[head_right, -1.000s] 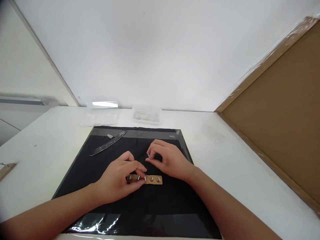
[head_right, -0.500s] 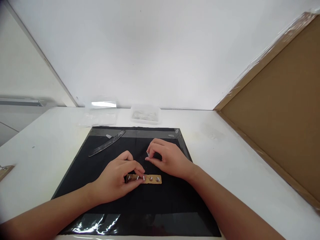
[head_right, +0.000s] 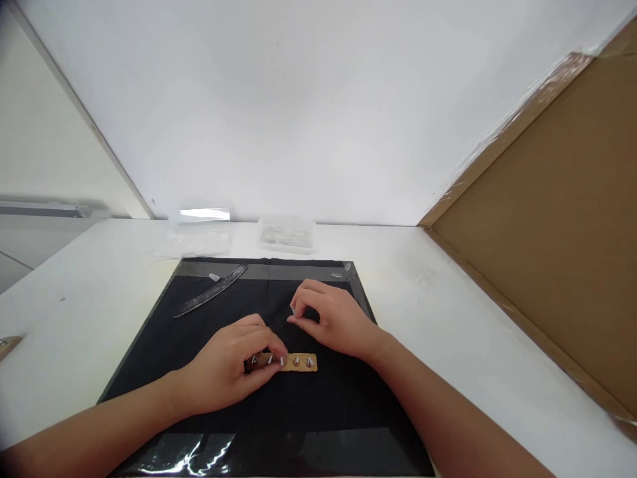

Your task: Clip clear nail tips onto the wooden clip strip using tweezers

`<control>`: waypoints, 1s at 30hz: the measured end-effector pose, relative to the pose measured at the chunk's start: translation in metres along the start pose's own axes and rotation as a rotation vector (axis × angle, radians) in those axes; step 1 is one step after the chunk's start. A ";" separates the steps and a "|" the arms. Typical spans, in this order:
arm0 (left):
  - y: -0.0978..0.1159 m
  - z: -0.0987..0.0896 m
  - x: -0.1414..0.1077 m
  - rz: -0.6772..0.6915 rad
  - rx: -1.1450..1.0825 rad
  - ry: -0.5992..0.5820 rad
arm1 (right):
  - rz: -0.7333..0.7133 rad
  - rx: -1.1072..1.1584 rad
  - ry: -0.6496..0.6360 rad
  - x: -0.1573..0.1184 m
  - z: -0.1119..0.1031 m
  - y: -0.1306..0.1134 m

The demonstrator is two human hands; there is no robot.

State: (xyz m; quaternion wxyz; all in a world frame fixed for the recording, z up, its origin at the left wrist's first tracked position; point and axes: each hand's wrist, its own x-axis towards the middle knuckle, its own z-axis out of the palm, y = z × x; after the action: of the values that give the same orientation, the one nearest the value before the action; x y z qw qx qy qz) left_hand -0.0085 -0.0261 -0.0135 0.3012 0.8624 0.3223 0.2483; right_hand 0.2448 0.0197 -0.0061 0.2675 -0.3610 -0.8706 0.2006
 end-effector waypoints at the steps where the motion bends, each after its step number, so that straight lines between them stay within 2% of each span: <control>1: 0.000 0.000 0.000 0.009 -0.003 -0.001 | 0.000 -0.003 0.002 0.000 0.000 0.000; 17: 0.000 0.001 -0.001 0.025 0.060 0.023 | -0.009 0.000 -0.011 0.000 0.003 0.001; 24: -0.008 -0.008 0.001 0.135 0.142 0.018 | -0.016 0.053 0.051 0.002 0.000 -0.004; 28: -0.010 -0.014 0.002 0.228 0.107 0.121 | -0.050 0.136 0.101 0.001 -0.002 -0.015; 30: -0.008 -0.016 0.002 0.228 0.053 0.191 | -0.083 0.157 0.122 0.001 -0.003 -0.023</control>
State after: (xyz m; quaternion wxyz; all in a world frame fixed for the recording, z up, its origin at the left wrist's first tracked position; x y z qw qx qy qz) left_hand -0.0201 -0.0138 -0.0070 0.2161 0.8734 0.2561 0.3533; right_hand 0.2345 0.0056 0.0086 0.3554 -0.3142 -0.8485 0.2346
